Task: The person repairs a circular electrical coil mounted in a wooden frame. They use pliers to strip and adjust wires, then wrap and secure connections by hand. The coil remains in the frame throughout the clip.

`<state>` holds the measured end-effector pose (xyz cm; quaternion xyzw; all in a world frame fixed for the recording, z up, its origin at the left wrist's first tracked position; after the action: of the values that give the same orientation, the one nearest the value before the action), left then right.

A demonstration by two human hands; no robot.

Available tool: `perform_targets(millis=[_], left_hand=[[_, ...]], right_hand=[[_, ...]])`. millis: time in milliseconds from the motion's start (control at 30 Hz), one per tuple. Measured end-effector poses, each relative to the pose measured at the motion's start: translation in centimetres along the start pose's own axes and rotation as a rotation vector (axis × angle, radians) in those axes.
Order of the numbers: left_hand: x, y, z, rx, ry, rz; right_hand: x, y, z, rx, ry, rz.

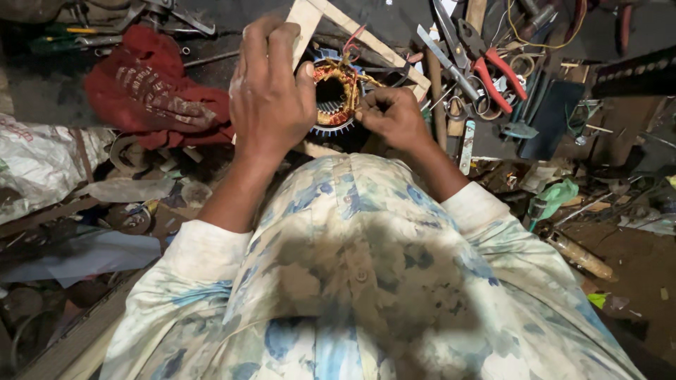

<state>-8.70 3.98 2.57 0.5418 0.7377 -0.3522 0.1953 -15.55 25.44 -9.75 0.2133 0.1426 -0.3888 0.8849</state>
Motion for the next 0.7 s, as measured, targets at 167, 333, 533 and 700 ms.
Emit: perform_targets(millis=[167, 333, 533, 700], left_hand=[[0.1, 0.1, 0.3, 0.027, -0.009, -0.015], [0.0, 0.4, 0.4, 0.019, 0.032, -0.012], [0.0, 0.4, 0.5, 0.031, 0.046, -0.021], [0.2, 0.5, 0.7, 0.037, 0.022, -0.013]], right_hand=[[0.0, -0.4, 0.4, -0.034, 0.006, -0.020], [0.0, 0.0, 0.9, -0.073, 0.142, -0.030], [-0.2, 0.4, 1.0, -0.196, 0.092, -0.023], [-0.3, 0.2, 0.6, -0.059, 0.105, 0.008]])
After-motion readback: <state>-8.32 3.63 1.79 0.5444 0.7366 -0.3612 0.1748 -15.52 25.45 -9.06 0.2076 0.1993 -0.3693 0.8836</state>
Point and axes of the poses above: each hand's wrist, its own y-axis away from the middle knuckle, its own x-axis out of the palm, z = x × y, the point moved 1 cm from there along -y, towards the middle knuckle, and after that the axes turned 14 degrees about y, right-handed, at the moved point
